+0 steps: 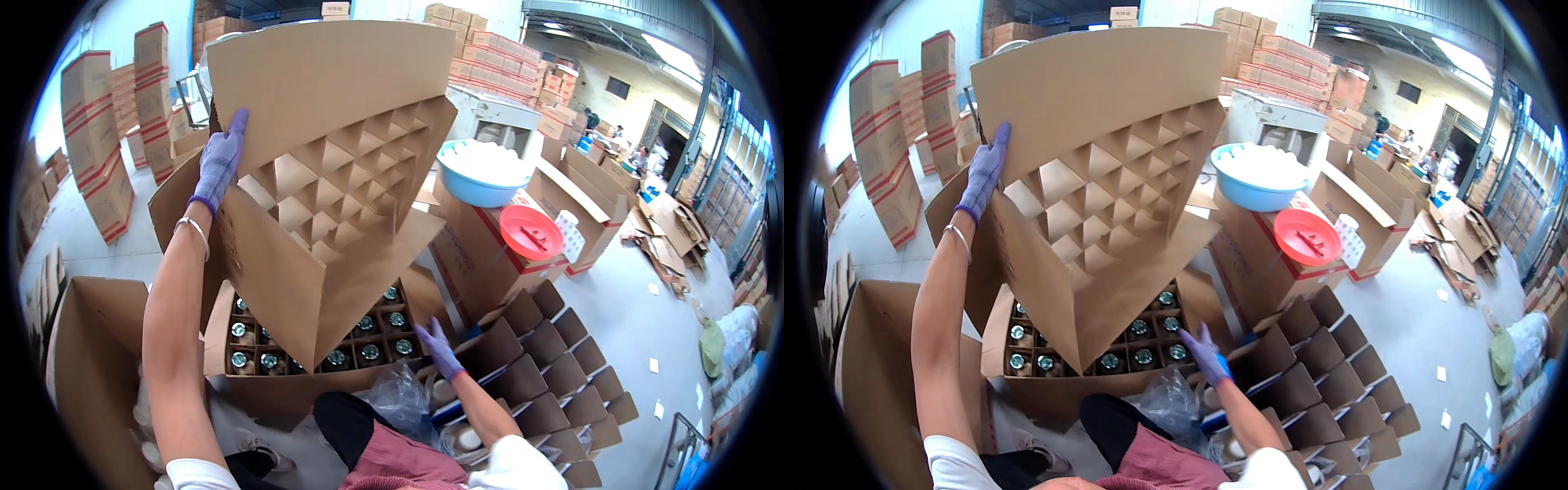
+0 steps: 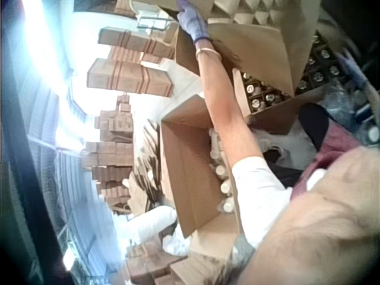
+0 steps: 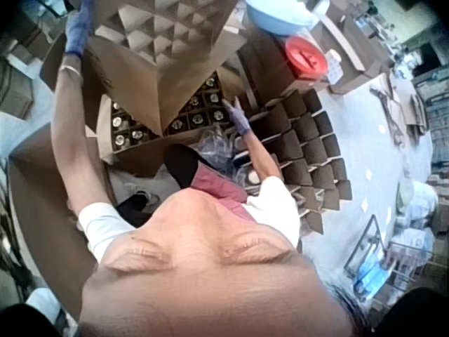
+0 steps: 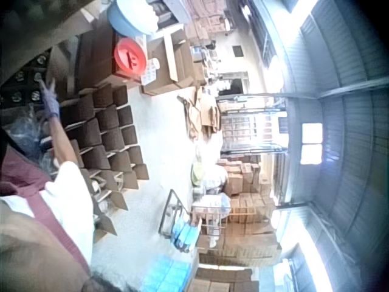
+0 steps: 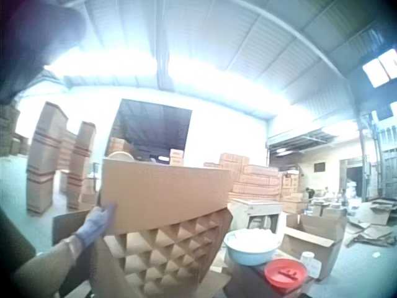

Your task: The person assembles white electric kettles by inserting black heating elements and white lids into the kettle bodies. They then wrap each assembled kettle in a plastic bag and place it into a cardboard box. The person also places white bottle caps into a separate compartmentalized box.

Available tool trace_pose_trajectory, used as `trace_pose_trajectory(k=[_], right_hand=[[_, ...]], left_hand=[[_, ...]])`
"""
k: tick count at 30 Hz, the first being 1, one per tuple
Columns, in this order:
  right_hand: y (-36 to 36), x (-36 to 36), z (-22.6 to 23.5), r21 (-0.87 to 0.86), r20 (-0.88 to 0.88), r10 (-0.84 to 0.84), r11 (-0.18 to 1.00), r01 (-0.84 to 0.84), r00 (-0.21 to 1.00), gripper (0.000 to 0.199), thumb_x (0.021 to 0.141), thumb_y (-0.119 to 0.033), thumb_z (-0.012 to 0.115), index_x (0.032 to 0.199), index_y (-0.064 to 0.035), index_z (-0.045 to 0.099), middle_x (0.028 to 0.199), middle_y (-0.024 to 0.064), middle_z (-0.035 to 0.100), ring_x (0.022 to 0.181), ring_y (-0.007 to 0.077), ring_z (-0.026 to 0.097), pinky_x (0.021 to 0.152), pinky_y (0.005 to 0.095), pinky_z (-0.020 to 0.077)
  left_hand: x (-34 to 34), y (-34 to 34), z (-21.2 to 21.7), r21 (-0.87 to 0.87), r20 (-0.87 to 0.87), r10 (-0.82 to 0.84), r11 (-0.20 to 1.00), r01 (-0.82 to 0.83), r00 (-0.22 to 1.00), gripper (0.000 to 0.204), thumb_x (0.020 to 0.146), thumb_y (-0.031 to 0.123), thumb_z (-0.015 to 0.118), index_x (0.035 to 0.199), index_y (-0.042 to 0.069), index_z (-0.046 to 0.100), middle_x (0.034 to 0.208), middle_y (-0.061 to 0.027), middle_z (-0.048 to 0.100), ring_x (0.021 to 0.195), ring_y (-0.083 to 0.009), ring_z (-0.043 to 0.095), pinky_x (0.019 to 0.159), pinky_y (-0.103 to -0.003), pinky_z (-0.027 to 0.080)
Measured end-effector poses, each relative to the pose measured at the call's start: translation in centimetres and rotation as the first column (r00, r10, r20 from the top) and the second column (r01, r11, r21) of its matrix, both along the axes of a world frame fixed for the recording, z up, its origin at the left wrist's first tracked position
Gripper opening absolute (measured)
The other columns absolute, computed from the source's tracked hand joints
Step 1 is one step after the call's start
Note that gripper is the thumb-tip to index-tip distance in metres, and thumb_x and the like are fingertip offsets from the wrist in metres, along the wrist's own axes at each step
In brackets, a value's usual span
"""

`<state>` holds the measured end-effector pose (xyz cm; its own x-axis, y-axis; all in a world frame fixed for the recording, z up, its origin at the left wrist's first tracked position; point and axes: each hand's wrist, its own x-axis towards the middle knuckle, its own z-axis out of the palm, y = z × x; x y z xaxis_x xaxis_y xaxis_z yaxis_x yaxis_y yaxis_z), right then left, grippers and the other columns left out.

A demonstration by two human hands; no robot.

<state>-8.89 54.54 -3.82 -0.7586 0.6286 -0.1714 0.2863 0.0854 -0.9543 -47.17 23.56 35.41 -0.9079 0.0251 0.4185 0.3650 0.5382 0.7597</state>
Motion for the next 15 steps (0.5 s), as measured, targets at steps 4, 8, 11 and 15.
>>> trace_pose_trajectory(k=[4,8,11,15], right_hand=[[-3.8,-15.7,0.1,-0.305,-0.217,-0.081,0.952,0.012,0.973,0.117,0.081,-0.057,0.071,0.154,0.0047,0.004,0.155,0.0243,0.03,0.143,0.0301,0.033,0.116,0.0362,0.0263],[-1.2,-18.9,-6.4,-0.103,0.193,0.036,0.995,-0.016,0.981,0.12,0.078,-0.058,0.074,0.153,0.0085,0.008,0.15,0.0277,0.037,0.138,0.0315,0.039,0.113,0.0371,0.0322],[8.8,-13.4,-11.7,0.154,0.145,0.187,0.966,-0.209,0.972,0.1,0.084,-0.054,0.07,0.152,0.0015,0.022,0.148,0.0221,0.042,0.135,0.0355,0.043,0.111,0.0394,0.0358],[-4.0,-18.4,-3.7,-0.338,-0.342,0.39,0.798,-0.499,0.855,0.082,0.089,-0.048,0.068,0.15,-0.0072,0.032,0.149,0.0152,0.043,0.133,0.0338,0.045,0.109,0.0506,0.0361]], left_hand=[[0.1,-4.4,1.5,-0.019,-0.063,0.108,0.994,-0.109,0.992,0.101,0.085,0.082,0.038,0.117,-0.011,0.063,0.117,-0.0299,0.065,0.117,-0.0379,0.06,0.102,-0.041,0.042],[-1.9,-6.1,1.2,0.02,-0.005,0.07,0.997,-0.07,0.998,0.1,0.085,0.081,0.04,0.123,-0.008,0.061,0.122,-0.0284,0.063,0.12,-0.0377,0.058,0.103,-0.041,0.041],[-1.1,-0.9,0.8,0.131,-0.009,-0.086,0.988,0.087,0.996,0.098,0.084,0.081,0.039,0.124,-0.006,0.062,0.122,-0.0274,0.064,0.12,-0.0368,0.058,0.103,-0.041,0.041],[-3.4,-7.5,-1.7,-0.026,0.022,0.072,0.997,-0.071,0.997,0.099,0.084,0.082,0.039,0.123,-0.006,0.063,0.122,-0.0267,0.064,0.119,-0.0365,0.059,0.103,-0.041,0.041]])
